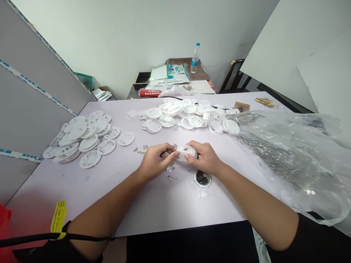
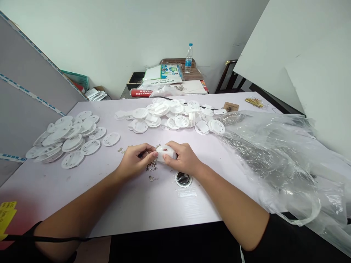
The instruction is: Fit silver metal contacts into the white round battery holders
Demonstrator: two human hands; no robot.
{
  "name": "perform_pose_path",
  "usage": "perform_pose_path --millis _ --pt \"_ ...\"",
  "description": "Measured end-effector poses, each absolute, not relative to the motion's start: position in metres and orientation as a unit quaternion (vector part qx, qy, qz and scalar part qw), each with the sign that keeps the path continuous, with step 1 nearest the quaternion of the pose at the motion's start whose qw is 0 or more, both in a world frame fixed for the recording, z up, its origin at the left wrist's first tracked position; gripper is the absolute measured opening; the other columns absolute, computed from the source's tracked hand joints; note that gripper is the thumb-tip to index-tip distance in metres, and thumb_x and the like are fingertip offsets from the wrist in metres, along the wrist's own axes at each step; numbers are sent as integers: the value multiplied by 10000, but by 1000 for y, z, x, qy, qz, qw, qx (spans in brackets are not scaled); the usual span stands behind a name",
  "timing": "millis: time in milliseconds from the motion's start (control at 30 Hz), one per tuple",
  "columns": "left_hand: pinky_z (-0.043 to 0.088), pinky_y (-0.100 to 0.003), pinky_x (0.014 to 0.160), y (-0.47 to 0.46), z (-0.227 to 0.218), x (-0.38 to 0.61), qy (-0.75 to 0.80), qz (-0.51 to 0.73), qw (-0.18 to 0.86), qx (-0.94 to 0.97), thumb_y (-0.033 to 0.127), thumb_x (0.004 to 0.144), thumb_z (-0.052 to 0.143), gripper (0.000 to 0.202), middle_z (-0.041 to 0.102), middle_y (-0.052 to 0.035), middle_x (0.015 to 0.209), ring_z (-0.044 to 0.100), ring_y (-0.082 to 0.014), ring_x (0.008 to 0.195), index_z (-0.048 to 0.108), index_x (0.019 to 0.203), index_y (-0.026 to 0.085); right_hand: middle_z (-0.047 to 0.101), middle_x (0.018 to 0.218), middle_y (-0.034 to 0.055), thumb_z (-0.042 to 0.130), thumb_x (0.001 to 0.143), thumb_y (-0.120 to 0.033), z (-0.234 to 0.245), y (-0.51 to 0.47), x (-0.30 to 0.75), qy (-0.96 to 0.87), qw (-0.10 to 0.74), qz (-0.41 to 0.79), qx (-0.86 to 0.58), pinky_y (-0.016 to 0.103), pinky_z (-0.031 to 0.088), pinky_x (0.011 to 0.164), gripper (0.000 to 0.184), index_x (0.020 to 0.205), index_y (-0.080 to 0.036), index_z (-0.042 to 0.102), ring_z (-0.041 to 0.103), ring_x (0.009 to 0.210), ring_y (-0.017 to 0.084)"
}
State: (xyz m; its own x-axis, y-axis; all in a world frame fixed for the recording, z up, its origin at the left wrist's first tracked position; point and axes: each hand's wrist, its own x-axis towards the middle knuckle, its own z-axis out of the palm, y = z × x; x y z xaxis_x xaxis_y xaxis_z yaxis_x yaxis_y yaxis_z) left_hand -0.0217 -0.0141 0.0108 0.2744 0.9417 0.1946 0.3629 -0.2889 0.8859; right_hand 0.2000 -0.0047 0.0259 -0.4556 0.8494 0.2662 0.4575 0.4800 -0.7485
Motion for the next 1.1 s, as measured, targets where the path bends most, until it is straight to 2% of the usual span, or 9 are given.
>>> perform_pose_path --millis 100,233,300,433,533,633,767,967,1100 --pt "400 -259 609 -9 11 -25 518 360 265 729 419 994 473 318 649 -26 851 516 -121 638 661 1098 185 591 663 -29 617 893 -349 28 4 211 -806 360 202 -425 245 401 536 185 988 -196 658 487 543 103" --pt "414 -280 623 1 2 -32 578 283 135 753 170 994 329 434 605 -55 1120 572 -153 790 638 1285 258 670 920 38 592 924 -338 27 15 220 -796 344 79 -492 304 480 660 249 1112 -213 699 593 737 160" --pt "437 -296 646 7 -5 -35 585 252 102 764 104 962 323 508 572 -74 1167 570 -179 858 609 1352 257 656 976 54 570 928 -305 26 16 221 -802 294 63 -516 321 492 673 269 1142 -231 715 617 832 190" --pt "480 -395 849 12 -18 -34 574 229 77 782 87 946 366 501 551 -110 1200 518 -250 1032 611 1363 217 636 1068 67 561 860 -194 23 13 217 -829 200 63 -519 361 506 718 361 1182 -249 717 610 957 235" --pt "456 -467 938 13 -21 -31 559 249 74 787 93 959 361 470 558 -122 1189 495 -265 1065 631 1329 203 621 1154 76 553 820 -155 24 12 215 -840 193 82 -501 406 511 809 429 1214 -240 701 584 1041 263" --pt "444 -488 980 11 -16 -31 536 289 92 788 158 992 374 401 575 -120 1168 497 -266 1095 656 1276 195 624 1143 78 508 831 -124 28 12 216 -814 261 135 -501 399 508 834 406 1173 -224 703 573 1084 260" --pt "476 -418 966 10 6 -39 508 373 174 757 277 1016 428 330 590 -99 1158 536 -237 1139 663 1239 212 655 1057 54 486 868 -125 40 12 220 -757 398 210 -475 369 496 813 334 1100 -222 706 603 931 201" --pt "499 -343 861 3 58 -67 474 495 263 679 348 989 535 251 676 -66 1072 625 -190 1017 699 1132 223 692 975 33 535 907 -198 61 11 226 -659 534 276 -452 360 489 810 214 1033 -231 704 616 882 181" --pt "526 -325 746 -27 103 -96 409 623 315 588 423 963 580 291 674 -66 968 633 -181 893 720 1101 209 685 979 30 549 901 -204 102 -8 229 -645 609 274 -371 344 505 766 211 1041 -255 699 631 857 169"
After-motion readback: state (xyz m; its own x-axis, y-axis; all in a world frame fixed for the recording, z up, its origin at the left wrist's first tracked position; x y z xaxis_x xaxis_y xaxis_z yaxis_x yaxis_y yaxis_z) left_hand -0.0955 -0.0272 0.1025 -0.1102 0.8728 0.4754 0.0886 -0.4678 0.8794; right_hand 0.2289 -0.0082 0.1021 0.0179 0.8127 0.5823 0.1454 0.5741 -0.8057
